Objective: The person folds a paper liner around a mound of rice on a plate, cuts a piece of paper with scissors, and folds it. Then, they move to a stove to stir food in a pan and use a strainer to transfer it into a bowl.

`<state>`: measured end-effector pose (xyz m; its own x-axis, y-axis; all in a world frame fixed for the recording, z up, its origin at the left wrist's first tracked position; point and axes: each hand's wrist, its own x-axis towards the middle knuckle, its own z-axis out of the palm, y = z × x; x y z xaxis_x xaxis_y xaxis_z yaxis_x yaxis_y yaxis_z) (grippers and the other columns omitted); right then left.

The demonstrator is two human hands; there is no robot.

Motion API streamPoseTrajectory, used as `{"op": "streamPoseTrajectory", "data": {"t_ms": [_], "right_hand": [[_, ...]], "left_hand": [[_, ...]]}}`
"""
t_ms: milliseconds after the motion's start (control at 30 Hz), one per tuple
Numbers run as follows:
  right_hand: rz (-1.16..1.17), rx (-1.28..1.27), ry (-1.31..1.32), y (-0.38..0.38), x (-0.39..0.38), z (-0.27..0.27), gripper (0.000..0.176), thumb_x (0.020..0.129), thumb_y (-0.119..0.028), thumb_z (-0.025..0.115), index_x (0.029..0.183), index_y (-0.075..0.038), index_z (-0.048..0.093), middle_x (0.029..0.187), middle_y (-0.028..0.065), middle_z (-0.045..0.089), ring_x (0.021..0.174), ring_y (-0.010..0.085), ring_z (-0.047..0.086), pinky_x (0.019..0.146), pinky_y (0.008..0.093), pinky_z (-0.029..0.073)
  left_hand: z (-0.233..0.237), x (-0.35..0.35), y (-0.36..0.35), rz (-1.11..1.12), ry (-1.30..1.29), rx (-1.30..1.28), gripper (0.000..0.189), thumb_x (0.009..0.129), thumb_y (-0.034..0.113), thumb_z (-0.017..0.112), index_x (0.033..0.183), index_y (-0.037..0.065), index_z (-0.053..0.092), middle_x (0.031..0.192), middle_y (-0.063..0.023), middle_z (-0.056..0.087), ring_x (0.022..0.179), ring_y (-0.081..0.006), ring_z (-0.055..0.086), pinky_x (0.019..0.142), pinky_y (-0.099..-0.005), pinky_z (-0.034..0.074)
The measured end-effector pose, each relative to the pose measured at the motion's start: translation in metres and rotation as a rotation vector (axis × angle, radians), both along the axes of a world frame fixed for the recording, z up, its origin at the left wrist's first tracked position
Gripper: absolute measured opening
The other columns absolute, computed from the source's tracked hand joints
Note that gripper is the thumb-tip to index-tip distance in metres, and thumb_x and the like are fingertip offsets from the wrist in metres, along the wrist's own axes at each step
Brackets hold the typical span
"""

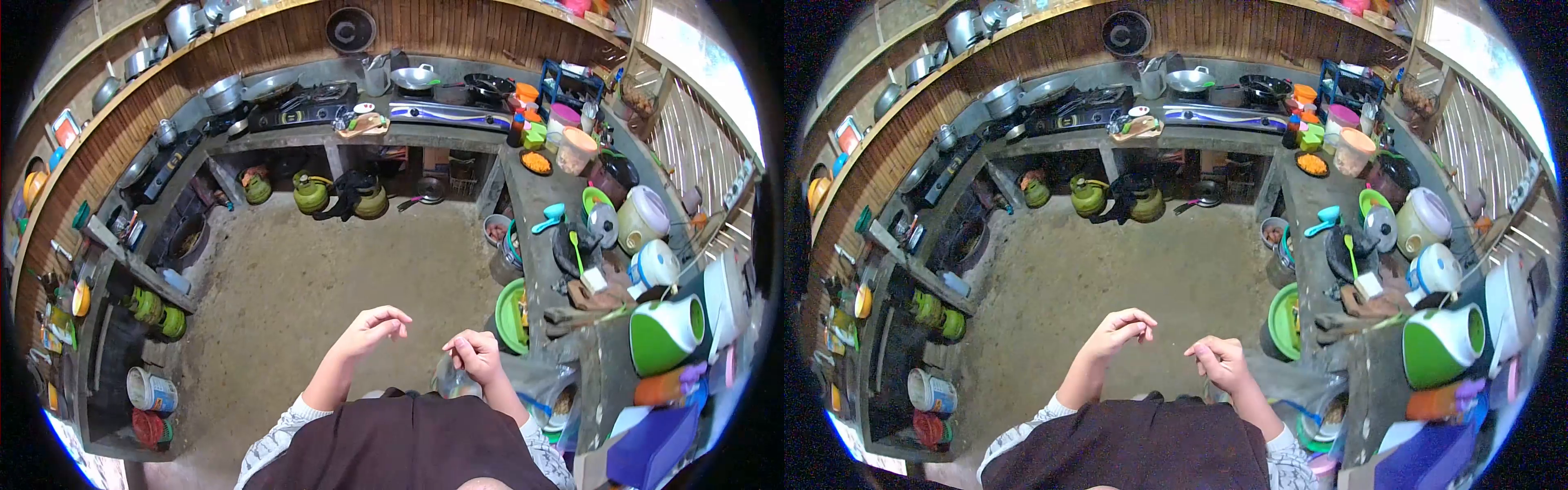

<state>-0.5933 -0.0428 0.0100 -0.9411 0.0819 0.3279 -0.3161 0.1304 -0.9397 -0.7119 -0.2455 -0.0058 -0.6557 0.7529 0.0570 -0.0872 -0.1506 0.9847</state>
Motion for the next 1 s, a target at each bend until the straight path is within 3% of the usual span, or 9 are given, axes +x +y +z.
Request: {"op": "streamPoseTrajectory", "data": {"t_ms": [300,567,867,1000], "right_hand": [[-0.004,0.083,-0.07,0.079,-0.16,-0.007,0.016,0.083,-0.007,0.052,0.074,0.001,0.063,0.051,0.0019,0.053,0.044,0.0069,0.049,0.043,0.0213,0.039],[-0.301,-0.092,-0.132,0.15,-0.301,-0.01,0.024,0.086,-0.012,0.049,0.071,0.002,0.062,0.048,0.0012,0.051,0.042,0.0058,0.045,0.041,0.0214,0.035],[-0.475,-0.148,-0.253,0.277,-0.4,-0.04,0.028,0.089,-0.017,0.046,0.073,0.001,0.061,0.048,-0.0005,0.049,0.042,0.004,0.043,0.04,0.0187,0.033],[-0.476,-0.198,-0.337,0.356,-0.46,-0.046,0.028,0.09,-0.018,0.045,0.076,0.0,0.06,0.051,-0.0012,0.049,0.044,0.004,0.043,0.041,0.0185,0.033]], "left_hand": [[-0.038,-0.179,0.045,-0.014,-0.13,-0.007,0.031,0.074,0.0,0.038,0.1,-0.003,0.055,0.081,-0.007,0.059,0.073,-0.0108,0.052,0.068,-0.023,0.042],[-0.006,-0.372,0.142,-0.118,-0.078,0.011,0.03,0.074,-0.001,0.039,0.099,-0.002,0.055,0.081,-0.0063,0.059,0.073,-0.0109,0.052,0.067,-0.0231,0.042],[-0.015,-0.49,0.294,-0.343,-0.004,0.026,0.024,0.081,0.001,0.042,0.1,0.0,0.056,0.081,-0.0063,0.059,0.074,-0.0117,0.053,0.068,-0.0244,0.042],[-0.031,-0.534,0.351,-0.291,-0.017,0.012,0.024,0.082,0.002,0.041,0.102,0.0,0.055,0.083,-0.0063,0.059,0.076,-0.0121,0.053,0.07,-0.025,0.042]]}}
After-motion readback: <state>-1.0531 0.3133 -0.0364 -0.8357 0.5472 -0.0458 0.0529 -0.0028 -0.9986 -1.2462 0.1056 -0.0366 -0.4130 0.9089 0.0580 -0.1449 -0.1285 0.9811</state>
